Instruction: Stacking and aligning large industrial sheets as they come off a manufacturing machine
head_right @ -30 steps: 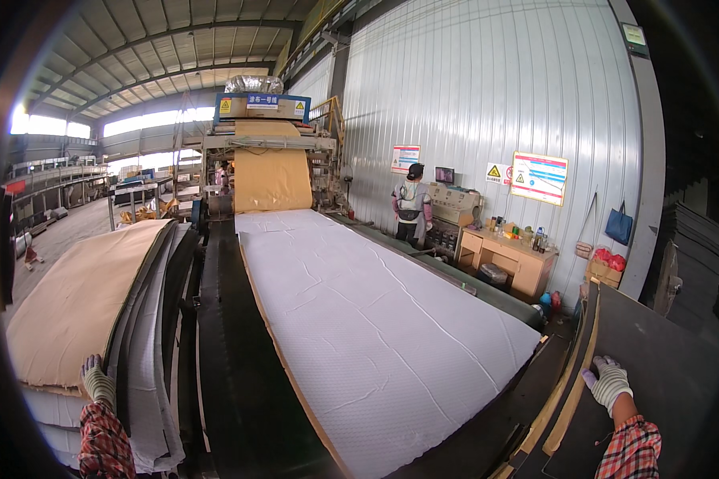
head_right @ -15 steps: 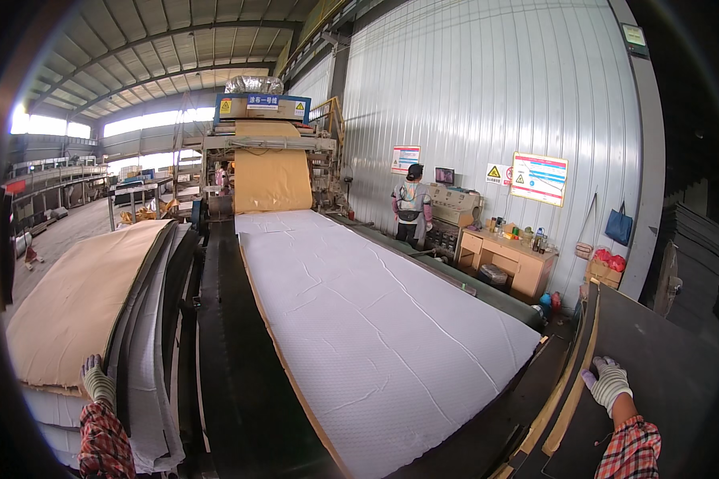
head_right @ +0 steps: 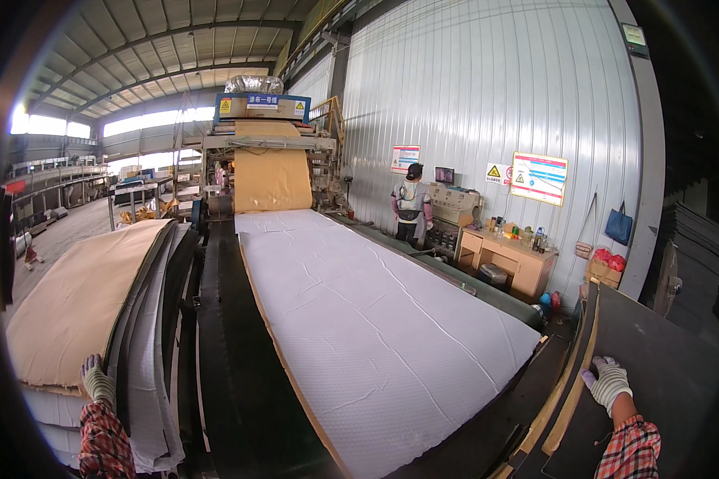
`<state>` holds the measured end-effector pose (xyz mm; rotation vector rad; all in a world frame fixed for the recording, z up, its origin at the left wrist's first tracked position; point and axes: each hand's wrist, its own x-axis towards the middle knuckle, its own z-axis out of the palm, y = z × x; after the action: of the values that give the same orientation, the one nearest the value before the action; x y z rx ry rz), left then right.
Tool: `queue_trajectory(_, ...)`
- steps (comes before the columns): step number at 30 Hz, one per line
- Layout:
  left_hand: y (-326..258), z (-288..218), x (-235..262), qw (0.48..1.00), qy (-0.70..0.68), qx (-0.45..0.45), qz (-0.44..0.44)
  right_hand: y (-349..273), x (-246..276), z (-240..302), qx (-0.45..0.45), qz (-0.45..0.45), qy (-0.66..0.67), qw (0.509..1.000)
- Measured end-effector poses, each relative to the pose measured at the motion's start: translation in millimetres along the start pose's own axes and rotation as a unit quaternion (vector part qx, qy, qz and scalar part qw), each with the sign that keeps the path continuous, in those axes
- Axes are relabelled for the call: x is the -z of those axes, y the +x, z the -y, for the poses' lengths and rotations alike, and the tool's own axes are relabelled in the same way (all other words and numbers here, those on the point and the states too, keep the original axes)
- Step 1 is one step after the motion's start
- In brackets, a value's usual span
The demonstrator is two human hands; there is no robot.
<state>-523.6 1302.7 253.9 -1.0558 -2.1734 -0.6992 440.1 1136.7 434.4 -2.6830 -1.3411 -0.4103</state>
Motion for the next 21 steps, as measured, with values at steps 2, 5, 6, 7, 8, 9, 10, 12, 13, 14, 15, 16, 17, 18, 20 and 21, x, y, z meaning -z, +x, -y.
queue_trajectory(2, -0.4, 0.0, 0.5, 1.000, 0.001, -0.001, -0.005, -2.9, 5.0, 5.2, -0.002, 0.005, 0.010, 1.000)
queue_trajectory(5, -0.4, -0.4, 1.1, 1.000, 0.004, -0.001, -0.005, -2.7, 2.3, 3.0, 0.003, -0.009, 0.010, 1.000)
queue_trajectory(6, -0.3, 0.6, -0.4, 1.000, 0.004, -0.002, -0.007, -3.0, 2.7, 3.4, 0.003, -0.009, 0.010, 1.000)
queue_trajectory(7, -0.3, 0.8, -0.8, 1.000, 0.003, -0.004, -0.010, -3.9, 3.3, 3.7, 0.003, -0.011, 0.011, 1.000)
queue_trajectory(8, -0.3, 0.5, -0.2, 1.000, 0.003, -0.004, -0.010, -4.4, 3.8, 4.0, 0.003, -0.014, 0.012, 1.000)
queue_trajectory(9, -0.4, -0.4, 1.3, 1.000, 0.002, -0.003, -0.008, -4.5, 4.0, 4.1, 0.003, -0.014, 0.012, 1.000)
queue_trajectory(10, -0.5, -1.2, 2.2, 1.000, 0.002, -0.002, -0.006, -4.1, 4.1, 4.3, 0.004, -0.013, 0.008, 1.000)
queue_trajectory(12, -0.7, -2.1, 2.1, 1.000, 0.002, -0.002, -0.006, -3.7, 4.8, 5.3, 0.005, -0.012, 0.005, 1.000)
queue_trajectory(13, -1.0, -1.9, 2.4, 1.000, 0.001, -0.001, -0.008, -4.4, 5.6, 6.2, 0.003, -0.013, 0.002, 1.000)
queue_trajectory(14, -1.2, -1.7, 2.7, 1.000, 0.001, -0.001, -0.008, -5.2, 6.4, 7.0, 0.001, -0.013, -0.001, 1.000)
queue_trajectory(15, -1.4, -1.5, 3.0, 1.000, 0.001, -0.001, -0.007, -6.1, 7.3, 7.8, 0.001, -0.013, -0.001, 1.000)
queue_trajectory(16, -1.3, -1.6, 3.1, 1.000, 0.001, -0.001, -0.006, -6.5, 8.6, 8.9, -0.001, -0.011, 0.001, 1.000)
queue_trajectory(17, -1.2, -2.3, 3.9, 1.000, 0.001, -0.001, -0.006, -6.7, 9.3, 9.5, -0.003, -0.009, 0.004, 1.000)
queue_trajectory(18, -1.0, -3.5, 5.3, 1.000, 0.000, 0.001, -0.002, -6.6, 9.4, 9.6, -0.003, -0.009, 0.004, 1.000)
queue_trajectory(20, -0.8, -3.9, 6.0, 1.000, -0.001, 0.003, 0.002, -6.7, 9.4, 9.9, -0.004, -0.007, 0.006, 1.000)
queue_trajectory(21, -0.7, -3.9, 5.7, 1.000, -0.001, 0.003, 0.003, -6.8, 9.2, 10.0, -0.004, -0.007, 0.006, 1.000)
